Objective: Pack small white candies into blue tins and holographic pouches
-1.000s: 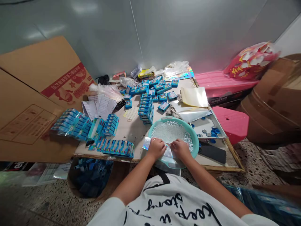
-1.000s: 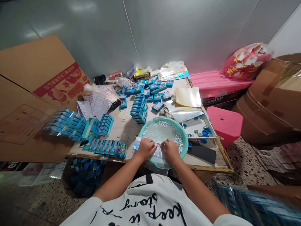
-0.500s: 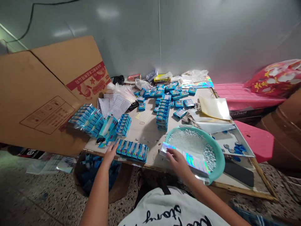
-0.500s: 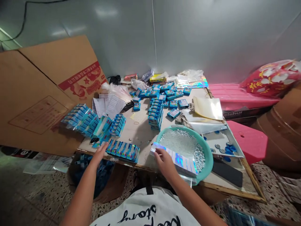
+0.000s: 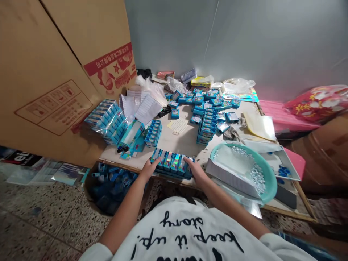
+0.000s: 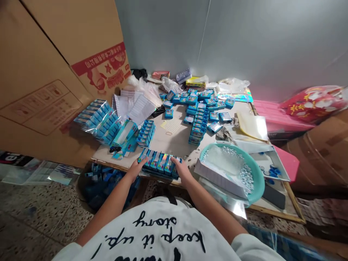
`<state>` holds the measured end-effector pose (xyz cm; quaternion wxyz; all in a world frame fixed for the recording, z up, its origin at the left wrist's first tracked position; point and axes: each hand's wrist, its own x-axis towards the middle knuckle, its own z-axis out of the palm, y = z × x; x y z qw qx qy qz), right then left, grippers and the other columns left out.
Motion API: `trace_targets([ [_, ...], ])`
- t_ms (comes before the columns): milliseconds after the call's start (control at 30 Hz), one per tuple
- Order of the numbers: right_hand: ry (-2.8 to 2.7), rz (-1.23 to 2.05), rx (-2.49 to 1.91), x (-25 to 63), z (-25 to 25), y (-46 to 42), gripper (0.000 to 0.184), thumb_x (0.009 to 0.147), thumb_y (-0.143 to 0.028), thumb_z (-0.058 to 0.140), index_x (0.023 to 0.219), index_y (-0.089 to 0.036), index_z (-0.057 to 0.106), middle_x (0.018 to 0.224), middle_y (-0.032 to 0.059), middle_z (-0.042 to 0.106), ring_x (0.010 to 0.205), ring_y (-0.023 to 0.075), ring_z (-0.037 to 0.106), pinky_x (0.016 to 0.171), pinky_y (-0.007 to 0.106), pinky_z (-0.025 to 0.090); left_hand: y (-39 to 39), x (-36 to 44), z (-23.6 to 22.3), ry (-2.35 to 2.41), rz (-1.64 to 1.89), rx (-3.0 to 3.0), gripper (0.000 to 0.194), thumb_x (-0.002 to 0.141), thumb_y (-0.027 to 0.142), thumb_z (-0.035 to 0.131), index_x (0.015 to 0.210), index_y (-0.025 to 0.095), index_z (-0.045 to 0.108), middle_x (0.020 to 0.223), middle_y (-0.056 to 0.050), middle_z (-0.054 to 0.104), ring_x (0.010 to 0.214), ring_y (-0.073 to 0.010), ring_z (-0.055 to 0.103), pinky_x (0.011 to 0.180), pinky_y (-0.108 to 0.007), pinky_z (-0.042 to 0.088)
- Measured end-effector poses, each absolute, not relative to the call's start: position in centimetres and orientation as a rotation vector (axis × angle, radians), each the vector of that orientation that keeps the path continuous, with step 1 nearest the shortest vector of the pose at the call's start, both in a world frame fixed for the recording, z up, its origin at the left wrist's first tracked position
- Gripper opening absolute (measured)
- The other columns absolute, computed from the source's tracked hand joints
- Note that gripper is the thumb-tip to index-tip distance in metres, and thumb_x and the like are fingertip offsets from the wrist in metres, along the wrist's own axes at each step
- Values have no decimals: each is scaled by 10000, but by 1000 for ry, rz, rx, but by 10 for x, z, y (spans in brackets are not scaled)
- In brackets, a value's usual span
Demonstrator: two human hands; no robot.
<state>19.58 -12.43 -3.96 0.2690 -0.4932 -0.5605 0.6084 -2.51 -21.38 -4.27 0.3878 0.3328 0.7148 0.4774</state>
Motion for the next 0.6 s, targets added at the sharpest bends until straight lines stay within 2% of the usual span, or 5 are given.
trace_targets([
  [133,-1282,1743,-1324,183,11,-109,477,801,-574,655,1101,-204,673,963,62,753,914,258,712,828,383,577,-197,-43,3,1770,1321,881,538,807,588,665,1178,198,674,1225,-89,707,1218,-287,610,1078,-404,438],
  [333,-1331,1583,-1194,167,81,-94,503,800,-605,663,1160,-254,663,1113,21,721,1080,253,661,908,370,546,-182,-70,68,1698,1514,1073,528,821,632,631,1165,234,672,1208,-40,711,1217,-254,604,1107,-385,401],
  [433,-1326,1619,-1224,162,72,-101,494,796,-607,664,1130,-244,666,1060,34,733,1009,246,686,872,361,557,-193,-70,60,1755,1473,1053,539,823,633,625,1174,226,668,1219,-52,707,1222,-270,601,1097,-389,413],
  [533,-1371,1629,-1295,160,37,-108,486,822,-591,616,1128,-214,654,965,60,744,875,234,711,800,352,572,-206,-61,26,1827,1381,955,541,835,622,613,1210,234,650,1260,-62,688,1247,-284,586,1091,-392,423],
  [600,-1470,1518,-1383,160,11,-111,484,850,-573,549,1132,-193,651,919,72,744,836,232,711,764,354,571,-212,-53,-1,1845,1324,922,533,851,611,592,1220,230,642,1254,-76,690,1244,-299,589,1078,-410,436],
])
